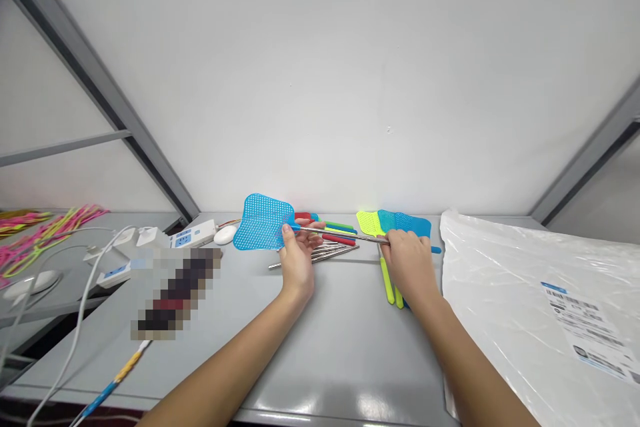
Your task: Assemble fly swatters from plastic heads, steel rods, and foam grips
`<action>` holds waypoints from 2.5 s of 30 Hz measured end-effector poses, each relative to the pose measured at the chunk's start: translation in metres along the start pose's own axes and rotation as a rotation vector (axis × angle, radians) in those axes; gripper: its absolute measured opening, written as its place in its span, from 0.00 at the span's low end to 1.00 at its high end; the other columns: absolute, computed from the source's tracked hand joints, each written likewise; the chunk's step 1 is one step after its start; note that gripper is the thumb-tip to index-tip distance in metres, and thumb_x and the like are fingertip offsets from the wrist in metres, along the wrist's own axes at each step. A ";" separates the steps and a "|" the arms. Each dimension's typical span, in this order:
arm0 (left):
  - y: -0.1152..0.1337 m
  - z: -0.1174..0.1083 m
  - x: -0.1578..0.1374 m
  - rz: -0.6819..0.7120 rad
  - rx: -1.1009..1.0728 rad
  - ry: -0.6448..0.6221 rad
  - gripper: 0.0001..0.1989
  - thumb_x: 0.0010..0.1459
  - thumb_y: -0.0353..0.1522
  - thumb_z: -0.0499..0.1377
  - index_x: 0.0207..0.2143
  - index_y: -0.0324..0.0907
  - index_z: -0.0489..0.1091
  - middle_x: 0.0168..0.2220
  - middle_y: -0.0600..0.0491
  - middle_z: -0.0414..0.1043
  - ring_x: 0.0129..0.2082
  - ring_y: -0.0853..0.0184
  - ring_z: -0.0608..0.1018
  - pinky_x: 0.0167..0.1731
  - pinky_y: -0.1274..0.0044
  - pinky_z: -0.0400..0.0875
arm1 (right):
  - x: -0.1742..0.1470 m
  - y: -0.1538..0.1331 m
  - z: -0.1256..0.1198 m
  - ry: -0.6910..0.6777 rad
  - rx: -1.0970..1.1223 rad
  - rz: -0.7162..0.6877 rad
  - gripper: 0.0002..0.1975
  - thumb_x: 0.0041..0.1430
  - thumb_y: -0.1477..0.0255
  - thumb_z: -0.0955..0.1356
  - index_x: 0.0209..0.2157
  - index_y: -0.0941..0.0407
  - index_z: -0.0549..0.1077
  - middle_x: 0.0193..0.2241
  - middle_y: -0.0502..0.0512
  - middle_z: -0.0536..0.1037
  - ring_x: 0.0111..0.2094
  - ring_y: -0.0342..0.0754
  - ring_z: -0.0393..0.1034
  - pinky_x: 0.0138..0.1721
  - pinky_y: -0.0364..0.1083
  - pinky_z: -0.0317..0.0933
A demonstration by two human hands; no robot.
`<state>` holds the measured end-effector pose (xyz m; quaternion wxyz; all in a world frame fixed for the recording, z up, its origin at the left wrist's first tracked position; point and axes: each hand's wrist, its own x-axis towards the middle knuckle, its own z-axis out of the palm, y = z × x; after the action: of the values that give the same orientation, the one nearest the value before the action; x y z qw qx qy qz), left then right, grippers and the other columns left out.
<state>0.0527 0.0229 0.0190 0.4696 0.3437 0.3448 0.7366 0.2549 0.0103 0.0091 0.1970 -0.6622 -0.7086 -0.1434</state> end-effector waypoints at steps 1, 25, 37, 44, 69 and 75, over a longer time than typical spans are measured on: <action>0.000 0.000 0.001 -0.001 -0.002 0.001 0.24 0.61 0.51 0.46 0.40 0.40 0.65 0.35 0.44 0.78 0.30 0.66 0.79 0.33 0.73 0.71 | 0.000 0.000 -0.001 0.003 -0.002 0.000 0.12 0.64 0.71 0.60 0.27 0.54 0.67 0.24 0.52 0.73 0.29 0.51 0.63 0.31 0.47 0.43; -0.022 0.013 -0.033 -0.126 0.134 -0.275 0.28 0.64 0.50 0.41 0.39 0.41 0.73 0.44 0.45 0.76 0.42 0.62 0.77 0.38 0.73 0.70 | -0.006 -0.051 -0.008 0.072 0.081 -0.124 0.10 0.65 0.71 0.60 0.31 0.56 0.68 0.29 0.56 0.75 0.33 0.52 0.67 0.35 0.49 0.46; 0.002 -0.001 0.011 -0.087 -0.049 0.035 0.21 0.60 0.47 0.51 0.39 0.38 0.72 0.31 0.49 0.76 0.25 0.70 0.74 0.28 0.78 0.67 | -0.008 -0.031 -0.010 -0.080 0.227 -0.185 0.15 0.68 0.63 0.58 0.31 0.54 0.67 0.27 0.51 0.76 0.28 0.49 0.65 0.29 0.45 0.46; 0.000 -0.002 0.016 -0.051 -0.055 0.054 0.21 0.59 0.47 0.52 0.36 0.39 0.71 0.31 0.48 0.76 0.34 0.64 0.78 0.32 0.75 0.68 | -0.015 -0.043 -0.004 -0.096 0.220 -0.215 0.16 0.67 0.62 0.56 0.33 0.55 0.68 0.22 0.54 0.73 0.24 0.50 0.65 0.25 0.45 0.40; 0.009 -0.001 0.013 0.016 0.098 0.025 0.23 0.60 0.49 0.51 0.36 0.38 0.72 0.29 0.50 0.74 0.29 0.67 0.76 0.32 0.76 0.69 | -0.018 -0.040 0.001 0.035 0.497 -0.207 0.16 0.67 0.63 0.59 0.40 0.55 0.75 0.27 0.53 0.77 0.30 0.47 0.69 0.32 0.43 0.52; 0.013 0.001 0.009 -0.026 0.072 -0.051 0.23 0.59 0.49 0.51 0.36 0.38 0.71 0.28 0.50 0.74 0.31 0.65 0.77 0.36 0.72 0.71 | -0.020 -0.039 -0.002 -0.018 0.516 -0.217 0.15 0.66 0.62 0.59 0.38 0.54 0.73 0.26 0.50 0.76 0.28 0.46 0.69 0.29 0.42 0.52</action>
<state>0.0451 0.0275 0.0318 0.4750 0.3746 0.3633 0.7086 0.2171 -0.0112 0.0038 0.3365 -0.5115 -0.7902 0.0274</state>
